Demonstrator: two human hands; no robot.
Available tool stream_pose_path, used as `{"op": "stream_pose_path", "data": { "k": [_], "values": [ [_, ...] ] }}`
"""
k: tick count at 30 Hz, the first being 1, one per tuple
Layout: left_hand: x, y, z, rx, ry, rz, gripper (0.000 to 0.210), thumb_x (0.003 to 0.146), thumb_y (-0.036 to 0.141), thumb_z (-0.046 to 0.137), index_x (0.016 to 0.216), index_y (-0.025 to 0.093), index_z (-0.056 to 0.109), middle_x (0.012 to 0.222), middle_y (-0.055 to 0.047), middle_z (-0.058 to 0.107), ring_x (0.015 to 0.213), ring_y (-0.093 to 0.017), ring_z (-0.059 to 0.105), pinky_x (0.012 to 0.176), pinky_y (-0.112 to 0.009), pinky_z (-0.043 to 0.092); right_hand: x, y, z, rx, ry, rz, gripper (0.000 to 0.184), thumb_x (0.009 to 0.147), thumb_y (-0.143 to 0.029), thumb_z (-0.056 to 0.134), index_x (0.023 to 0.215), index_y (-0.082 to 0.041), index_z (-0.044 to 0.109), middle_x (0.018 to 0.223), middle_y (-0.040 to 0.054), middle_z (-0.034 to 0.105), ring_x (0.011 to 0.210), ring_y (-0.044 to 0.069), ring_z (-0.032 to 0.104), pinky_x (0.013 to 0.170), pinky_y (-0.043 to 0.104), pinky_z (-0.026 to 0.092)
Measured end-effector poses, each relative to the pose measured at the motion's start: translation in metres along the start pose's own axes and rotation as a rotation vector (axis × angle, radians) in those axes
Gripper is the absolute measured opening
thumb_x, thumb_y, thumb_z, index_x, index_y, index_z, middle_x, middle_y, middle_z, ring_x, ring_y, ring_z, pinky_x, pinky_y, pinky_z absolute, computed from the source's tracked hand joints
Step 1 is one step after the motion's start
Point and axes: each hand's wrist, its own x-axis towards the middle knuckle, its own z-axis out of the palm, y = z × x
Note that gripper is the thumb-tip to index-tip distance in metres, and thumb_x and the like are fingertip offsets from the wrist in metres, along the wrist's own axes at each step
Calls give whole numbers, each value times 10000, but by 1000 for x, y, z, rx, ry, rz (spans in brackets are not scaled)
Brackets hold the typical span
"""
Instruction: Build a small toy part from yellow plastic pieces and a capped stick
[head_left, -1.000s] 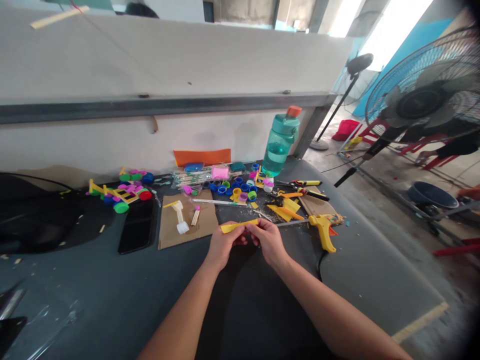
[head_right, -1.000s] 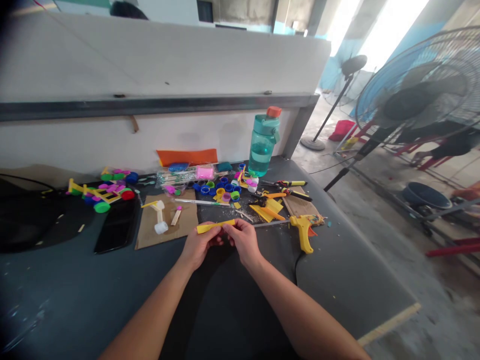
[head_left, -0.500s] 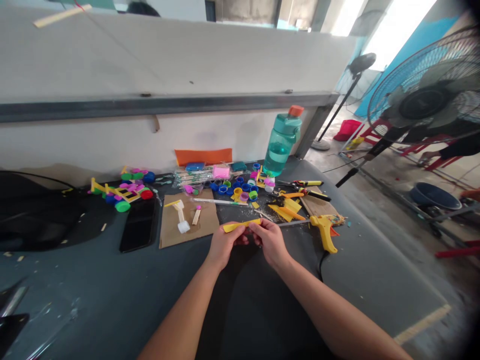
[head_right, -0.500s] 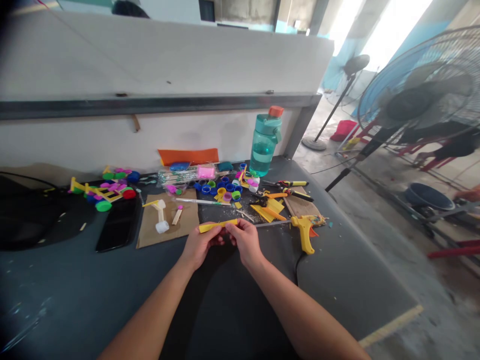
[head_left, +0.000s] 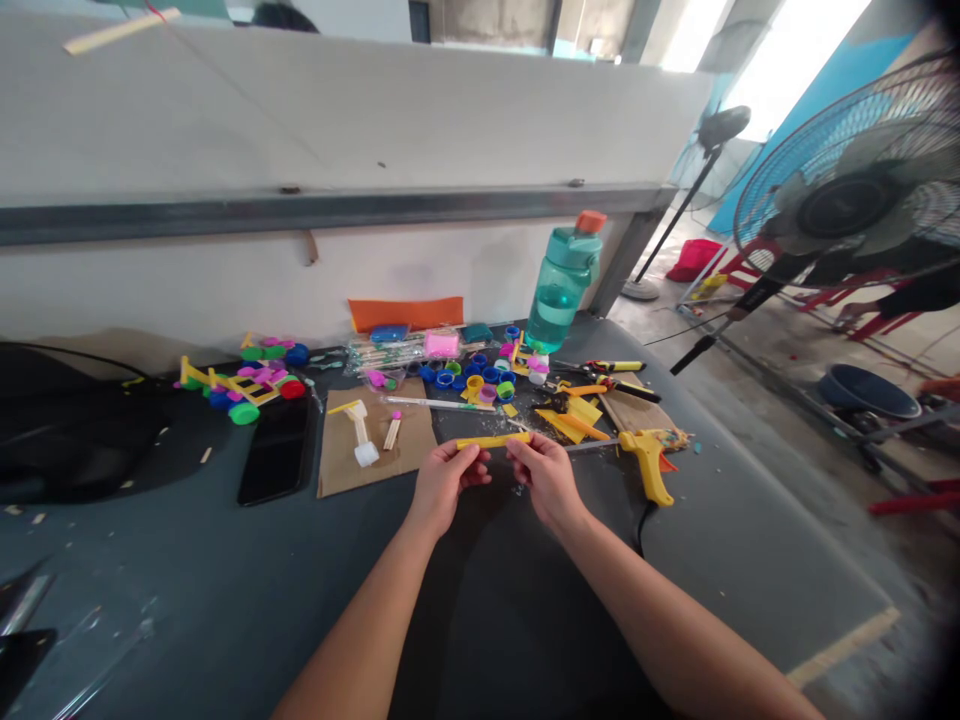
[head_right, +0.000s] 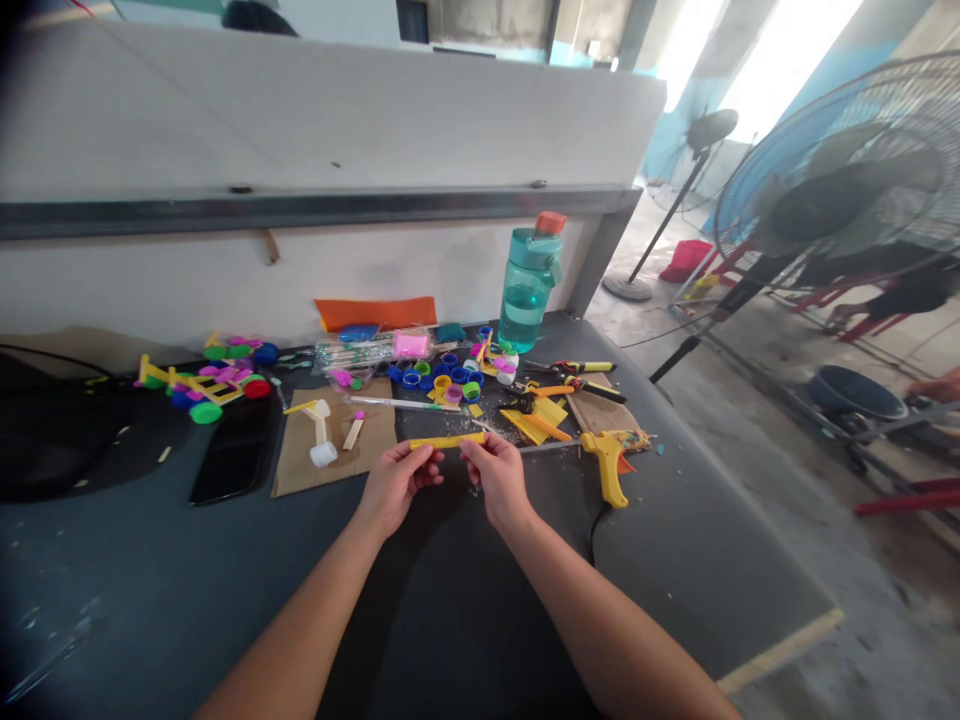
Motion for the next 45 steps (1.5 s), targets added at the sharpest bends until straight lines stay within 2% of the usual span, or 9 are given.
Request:
{"op": "stream_pose_path", "data": {
  "k": [16, 28, 35, 45],
  "values": [
    [0, 1, -1, 12, -29, -24, 243, 653, 302, 789, 768, 106, 703, 728, -53, 707, 548, -78, 587, 542, -201, 538, 1, 2, -1, 16, 21, -12, 278, 637, -363, 770, 602, -170, 573, 551, -31, 531, 422, 56, 356, 387, 212, 233],
    [-1, -2, 2, 30, 14, 2, 256, 653, 319, 776, 746, 115, 651, 653, -15, 654, 528, -77, 552, 525, -224, 552, -3, 5, 2, -17, 29, -63, 254, 696, -357, 737, 633, -172, 574, 553, -35, 531, 405, 51, 362, 375, 200, 258],
    [-2, -1, 2, 74, -13, 9, 283, 647, 339, 789, 748, 131, 626, 640, 13, 614, 525, -75, 517, 502, -233, 545, -3, 5, 0, -71, -9, -72, 266, 703, -376, 728, 639, -170, 573, 539, -43, 523, 402, 50, 366, 370, 191, 264],
    [-2, -3, 2, 115, 8, 85, 252, 668, 326, 769, 728, 135, 615, 617, 30, 608, 518, -76, 559, 518, -195, 503, -4, 8, 3, -43, -55, -16, 243, 690, -353, 748, 649, -156, 614, 535, -32, 563, 401, 54, 387, 370, 193, 262]
  ]
}}
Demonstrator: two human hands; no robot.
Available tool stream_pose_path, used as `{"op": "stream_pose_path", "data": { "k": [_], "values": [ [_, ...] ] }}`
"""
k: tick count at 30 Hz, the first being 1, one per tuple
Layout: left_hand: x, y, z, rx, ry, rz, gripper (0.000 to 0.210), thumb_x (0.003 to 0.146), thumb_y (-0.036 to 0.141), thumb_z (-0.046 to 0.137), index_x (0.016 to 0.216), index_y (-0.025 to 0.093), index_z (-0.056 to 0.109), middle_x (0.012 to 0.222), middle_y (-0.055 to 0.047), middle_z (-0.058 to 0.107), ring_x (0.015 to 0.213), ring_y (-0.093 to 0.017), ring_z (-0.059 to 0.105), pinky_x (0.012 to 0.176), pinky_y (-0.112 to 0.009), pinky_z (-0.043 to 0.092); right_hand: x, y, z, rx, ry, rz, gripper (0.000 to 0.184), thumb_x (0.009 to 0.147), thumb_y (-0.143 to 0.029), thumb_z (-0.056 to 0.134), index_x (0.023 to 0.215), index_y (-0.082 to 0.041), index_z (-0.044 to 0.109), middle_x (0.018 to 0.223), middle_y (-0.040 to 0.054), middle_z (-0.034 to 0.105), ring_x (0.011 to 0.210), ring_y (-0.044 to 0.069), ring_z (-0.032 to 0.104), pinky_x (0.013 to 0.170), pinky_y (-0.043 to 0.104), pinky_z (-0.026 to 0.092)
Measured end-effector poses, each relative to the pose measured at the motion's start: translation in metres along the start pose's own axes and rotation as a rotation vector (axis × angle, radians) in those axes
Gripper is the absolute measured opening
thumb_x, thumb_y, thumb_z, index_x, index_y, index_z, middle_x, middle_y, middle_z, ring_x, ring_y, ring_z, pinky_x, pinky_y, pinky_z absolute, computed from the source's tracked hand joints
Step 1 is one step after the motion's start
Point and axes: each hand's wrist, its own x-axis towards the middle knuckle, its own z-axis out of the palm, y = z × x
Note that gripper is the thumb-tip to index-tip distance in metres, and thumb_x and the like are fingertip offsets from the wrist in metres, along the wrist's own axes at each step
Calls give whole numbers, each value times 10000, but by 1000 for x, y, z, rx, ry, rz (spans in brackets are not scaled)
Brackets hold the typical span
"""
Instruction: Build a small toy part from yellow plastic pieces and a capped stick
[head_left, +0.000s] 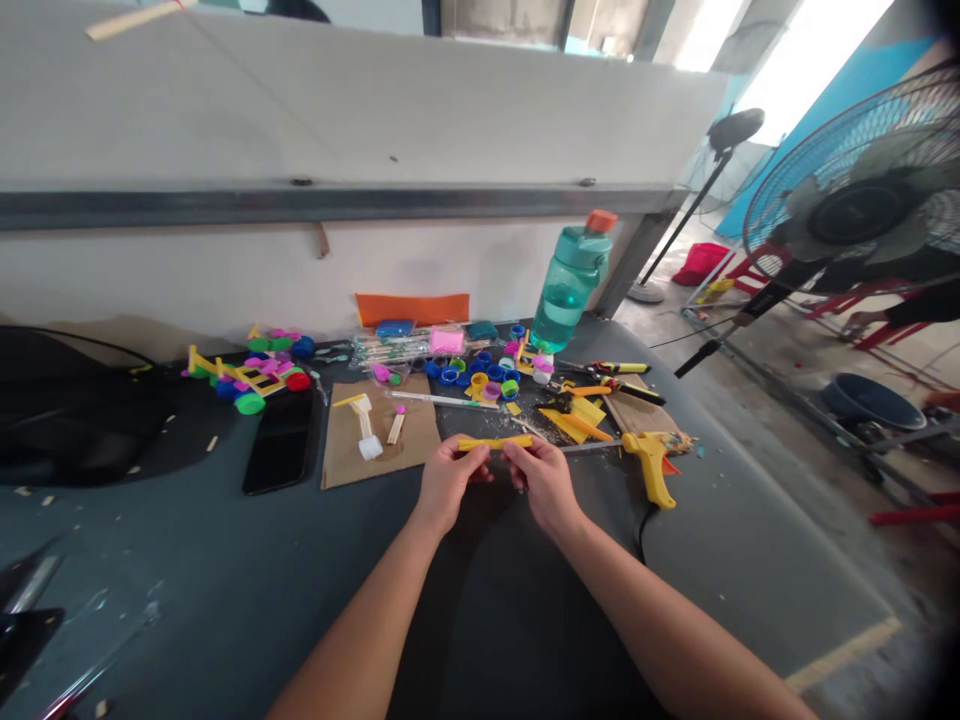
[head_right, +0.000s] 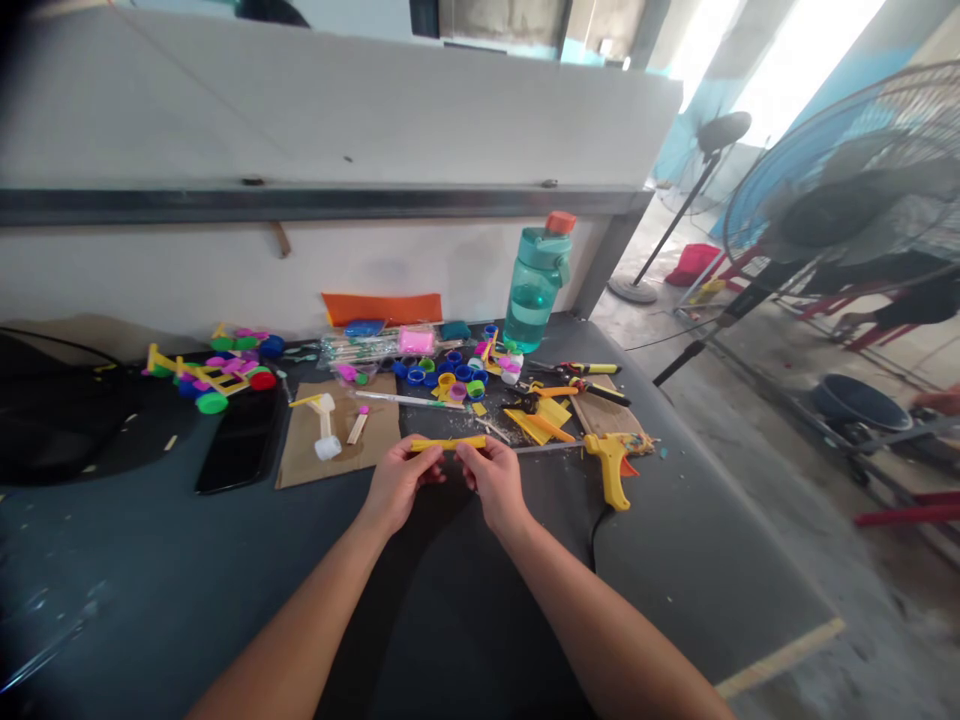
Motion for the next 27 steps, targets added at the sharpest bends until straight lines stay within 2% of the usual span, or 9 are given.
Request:
{"op": "stream_pose_path", "data": {
  "k": [11, 14, 19, 27],
  "values": [
    [0, 0, 2, -147, 48, -39, 249, 621, 279, 798, 708, 135, 613, 588, 27, 611, 504, -70, 525, 522, -212, 529, -3, -2, 4, 34, 11, 17, 217, 663, -341, 758, 682, -145, 666, 561, -11, 602, 411, 56, 400, 373, 191, 268],
    [-1, 2, 1, -132, 6, -49, 263, 628, 301, 799, 701, 137, 606, 603, 25, 608, 513, -75, 519, 508, -227, 537, -2, -2, 2, 14, 2, 18, 214, 674, -343, 752, 684, -150, 661, 562, -16, 599, 412, 59, 408, 377, 194, 276],
    [-1, 3, -1, -84, -61, -81, 307, 638, 341, 799, 813, 138, 649, 695, -5, 657, 555, -97, 563, 496, -235, 538, -3, -2, 1, -23, -27, 1, 201, 690, -339, 737, 687, -154, 660, 508, -43, 544, 406, 60, 404, 382, 193, 281],
    [1, 0, 0, 4, 7, -4, 287, 660, 355, 786, 764, 128, 645, 644, 5, 635, 525, -81, 555, 499, -195, 505, -2, -3, 0, -27, -16, 56, 267, 699, -412, 721, 669, -163, 629, 616, 2, 631, 444, 75, 438, 376, 194, 290]
  ]
}}
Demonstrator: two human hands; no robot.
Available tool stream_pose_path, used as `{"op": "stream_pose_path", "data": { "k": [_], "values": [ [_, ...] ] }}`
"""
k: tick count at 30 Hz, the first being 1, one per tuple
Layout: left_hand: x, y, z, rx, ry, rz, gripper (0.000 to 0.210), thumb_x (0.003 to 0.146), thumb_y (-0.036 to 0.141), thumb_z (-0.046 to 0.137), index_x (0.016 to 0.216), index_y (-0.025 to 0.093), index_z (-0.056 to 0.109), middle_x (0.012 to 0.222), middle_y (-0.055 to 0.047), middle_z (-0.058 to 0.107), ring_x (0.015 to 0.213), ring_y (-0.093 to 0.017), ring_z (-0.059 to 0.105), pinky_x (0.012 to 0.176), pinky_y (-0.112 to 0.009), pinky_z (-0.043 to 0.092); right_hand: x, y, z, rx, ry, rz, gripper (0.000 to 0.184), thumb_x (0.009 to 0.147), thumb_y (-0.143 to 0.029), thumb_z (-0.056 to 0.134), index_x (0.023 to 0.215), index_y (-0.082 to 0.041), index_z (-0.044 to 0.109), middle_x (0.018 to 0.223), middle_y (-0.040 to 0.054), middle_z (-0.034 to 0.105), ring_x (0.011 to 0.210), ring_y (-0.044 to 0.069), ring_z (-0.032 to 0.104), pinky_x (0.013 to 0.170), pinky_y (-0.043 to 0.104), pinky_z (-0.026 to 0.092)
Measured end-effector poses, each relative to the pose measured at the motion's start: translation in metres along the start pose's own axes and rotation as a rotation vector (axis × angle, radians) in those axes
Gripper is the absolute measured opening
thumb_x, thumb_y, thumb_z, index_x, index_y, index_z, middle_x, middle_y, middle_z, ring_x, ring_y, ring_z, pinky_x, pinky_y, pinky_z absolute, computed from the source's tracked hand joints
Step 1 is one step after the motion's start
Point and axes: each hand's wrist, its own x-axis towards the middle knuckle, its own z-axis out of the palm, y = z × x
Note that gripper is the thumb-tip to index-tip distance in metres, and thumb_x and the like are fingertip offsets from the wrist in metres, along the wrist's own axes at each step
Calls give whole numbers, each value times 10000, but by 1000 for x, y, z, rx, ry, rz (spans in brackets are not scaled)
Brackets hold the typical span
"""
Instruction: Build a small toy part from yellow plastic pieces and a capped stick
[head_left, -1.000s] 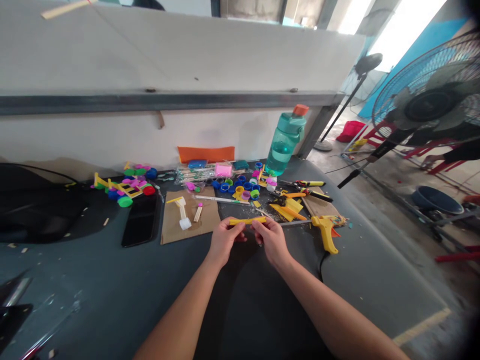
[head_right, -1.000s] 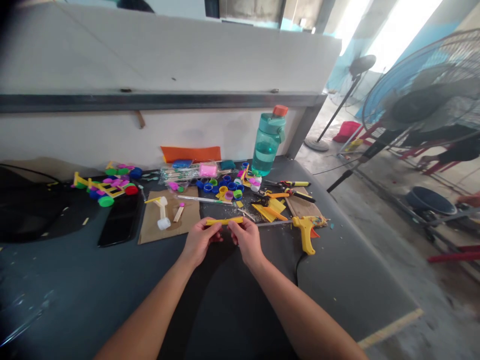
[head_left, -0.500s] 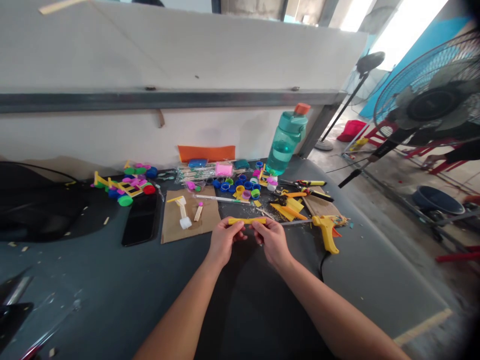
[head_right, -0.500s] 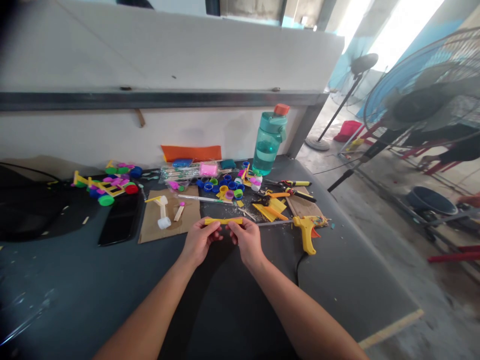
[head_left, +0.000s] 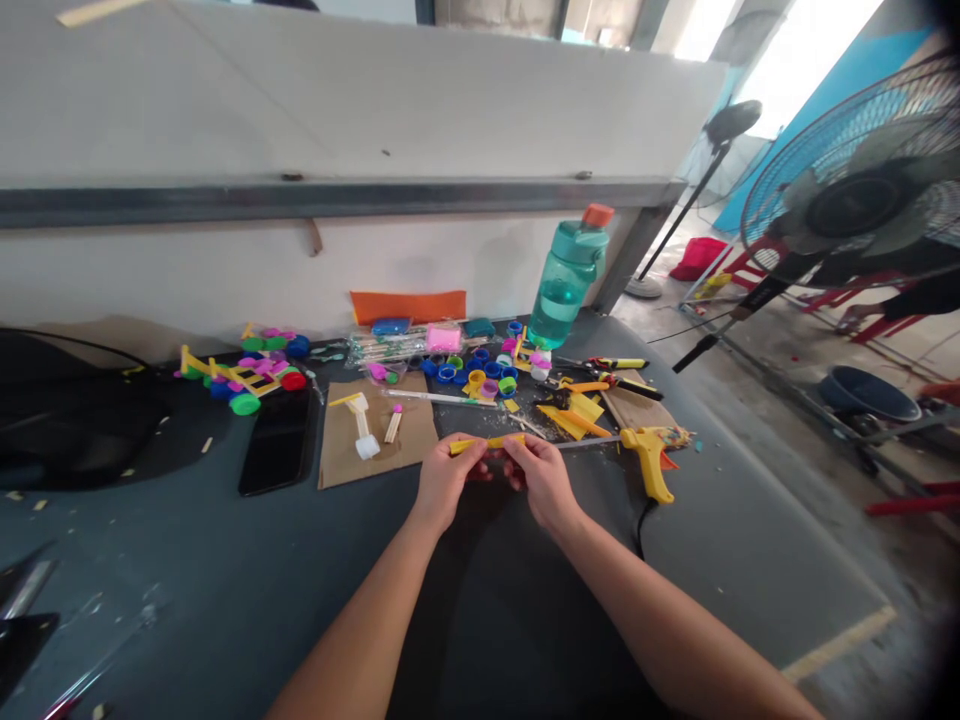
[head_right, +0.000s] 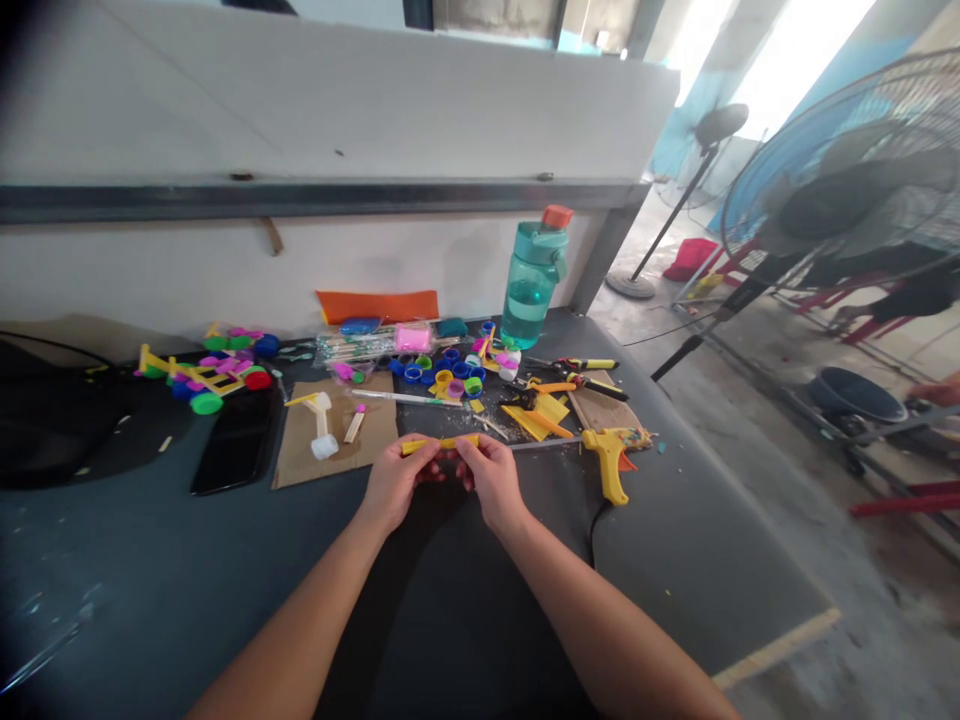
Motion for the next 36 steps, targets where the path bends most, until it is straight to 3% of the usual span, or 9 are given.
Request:
{"op": "stream_pose_path", "data": {
  "k": [12, 20, 29, 36],
  "values": [
    [0, 1, 1, -89, 40, -48, 271, 638, 328, 797, 764, 129, 662, 648, -1, 640, 531, -85, 559, 547, -218, 520, 0, 2, 0, -69, 33, -56, 279, 729, -417, 690, 664, -156, 614, 593, 2, 613, 425, 63, 419, 369, 186, 289],
    [-2, -2, -3, 358, 67, 168, 290, 753, 443, 684, 775, 154, 674, 655, -21, 671, 542, -132, 606, 541, -220, 455, 0, 2, 0, -76, 81, -66, 276, 722, -420, 689, 658, -165, 605, 565, -12, 592, 408, 63, 407, 363, 191, 289],
    [-6, 0, 5, 286, 55, 174, 250, 766, 408, 666, 779, 159, 656, 630, -1, 639, 538, -124, 577, 542, -214, 446, -2, 0, 5, 61, -29, 22, 261, 645, -361, 780, 689, -156, 624, 510, -48, 538, 405, 55, 388, 358, 182, 263],
    [-6, -3, 4, 212, 12, 122, 238, 746, 395, 686, 768, 160, 653, 625, 8, 640, 535, -115, 576, 536, -207, 441, -3, 0, 5, -7, 3, -8, 257, 629, -341, 791, 660, -156, 615, 512, -41, 546, 414, 60, 405, 367, 184, 277]
  ]
}}
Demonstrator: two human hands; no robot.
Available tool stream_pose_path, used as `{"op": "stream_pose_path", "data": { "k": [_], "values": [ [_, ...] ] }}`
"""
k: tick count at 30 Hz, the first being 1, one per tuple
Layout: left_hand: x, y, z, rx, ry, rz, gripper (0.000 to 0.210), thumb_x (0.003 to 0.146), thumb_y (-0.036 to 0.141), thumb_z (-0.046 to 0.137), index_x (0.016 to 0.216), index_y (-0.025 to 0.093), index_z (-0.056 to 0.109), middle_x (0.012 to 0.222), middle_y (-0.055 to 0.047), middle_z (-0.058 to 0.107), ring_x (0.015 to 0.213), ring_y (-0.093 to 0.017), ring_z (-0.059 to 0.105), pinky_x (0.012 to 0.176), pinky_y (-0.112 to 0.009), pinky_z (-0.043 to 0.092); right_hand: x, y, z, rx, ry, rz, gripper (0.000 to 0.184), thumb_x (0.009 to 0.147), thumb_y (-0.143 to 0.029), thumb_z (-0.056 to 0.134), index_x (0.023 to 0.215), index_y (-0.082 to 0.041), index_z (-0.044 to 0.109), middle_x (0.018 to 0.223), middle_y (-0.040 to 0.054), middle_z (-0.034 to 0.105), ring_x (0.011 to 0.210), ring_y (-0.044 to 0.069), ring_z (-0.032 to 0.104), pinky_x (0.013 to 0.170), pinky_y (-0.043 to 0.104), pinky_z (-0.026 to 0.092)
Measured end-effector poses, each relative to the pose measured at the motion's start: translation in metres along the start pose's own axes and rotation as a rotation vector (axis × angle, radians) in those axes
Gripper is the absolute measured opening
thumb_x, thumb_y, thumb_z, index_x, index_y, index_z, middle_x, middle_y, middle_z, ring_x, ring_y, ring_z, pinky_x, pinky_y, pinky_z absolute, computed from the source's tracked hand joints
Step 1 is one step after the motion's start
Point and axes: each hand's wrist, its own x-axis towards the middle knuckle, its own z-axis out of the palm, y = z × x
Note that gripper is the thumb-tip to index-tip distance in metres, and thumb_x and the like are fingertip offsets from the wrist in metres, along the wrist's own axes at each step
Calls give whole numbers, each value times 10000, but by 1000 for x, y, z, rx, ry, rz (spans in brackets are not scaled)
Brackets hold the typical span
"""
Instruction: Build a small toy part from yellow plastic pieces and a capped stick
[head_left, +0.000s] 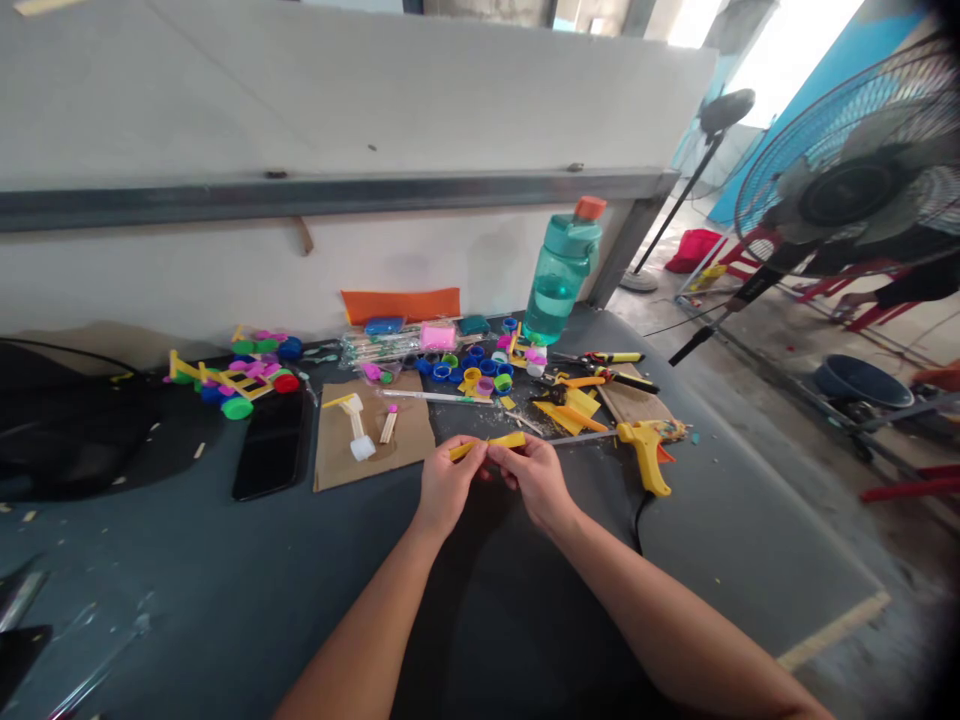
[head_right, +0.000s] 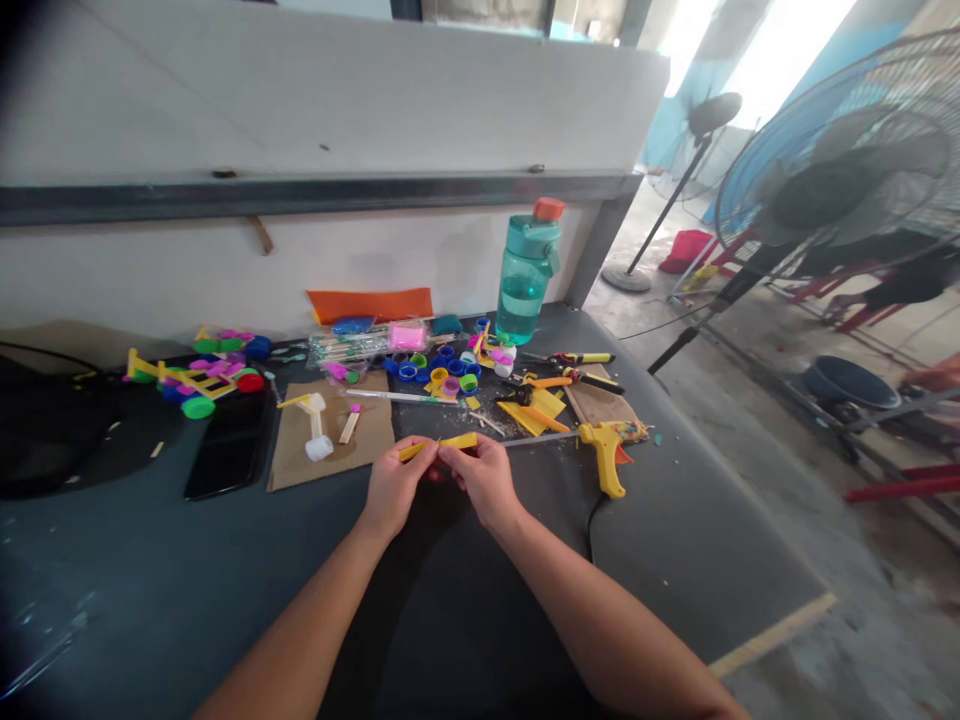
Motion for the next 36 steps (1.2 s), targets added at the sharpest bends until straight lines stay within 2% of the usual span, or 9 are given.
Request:
{"op": "stream_pose_path", "data": {
  "k": [6, 12, 15, 18, 21, 27, 36],
  "values": [
    [1, 3, 0, -122, 0, -63, 265, 689, 397, 735, 736, 154, 643, 604, 25, 603, 526, -101, 550, 553, -225, 488, 3, -7, -5, -21, 32, 12, 271, 610, -339, 785, 604, -165, 578, 496, -42, 532, 400, 58, 388, 358, 189, 251],
    [7, 6, -8, -274, 97, -68, 286, 663, 379, 763, 736, 143, 618, 592, 48, 551, 483, -67, 497, 591, -265, 556, 16, -24, -24, 102, 211, -97, 218, 614, -306, 759, 606, -157, 599, 518, -48, 500, 409, 42, 348, 356, 182, 239],
    [7, 5, -6, -275, 119, -74, 291, 661, 376, 766, 756, 143, 618, 596, 47, 557, 488, -70, 506, 578, -258, 553, 12, -22, -20, 108, 166, -83, 223, 659, -341, 738, 654, -157, 613, 570, -33, 529, 420, 44, 365, 351, 175, 243],
    [5, 3, -2, -237, 126, -65, 301, 657, 389, 765, 768, 146, 626, 609, 39, 574, 503, -79, 520, 568, -248, 539, 3, -14, -9, 68, 39, -11, 256, 709, -401, 699, 689, -164, 605, 595, -23, 552, 425, 55, 390, 344, 173, 270],
    [3, 1, 1, -160, 89, -53, 289, 675, 402, 749, 764, 149, 640, 623, 25, 604, 530, -95, 556, 563, -228, 512, -2, -5, -1, -10, -60, -2, 260, 699, -399, 719, 722, -173, 593, 543, -47, 528, 408, 60, 391, 341, 174, 291],
    [1, -1, 2, -85, 1, -71, 275, 696, 408, 733, 771, 155, 656, 653, 7, 647, 561, -121, 594, 565, -229, 495, 0, 0, -1, -36, -7, -2, 243, 660, -355, 745, 678, -170, 589, 517, -51, 529, 407, 63, 402, 360, 184, 288],
    [4, 3, -3, -175, 41, -62, 279, 673, 375, 759, 642, 147, 603, 586, 40, 546, 494, -71, 479, 542, -236, 532, 4, -10, -9, 31, 57, -53, 207, 644, -290, 740, 608, -166, 577, 481, -54, 499, 379, 52, 362, 354, 196, 256]
  ]
}}
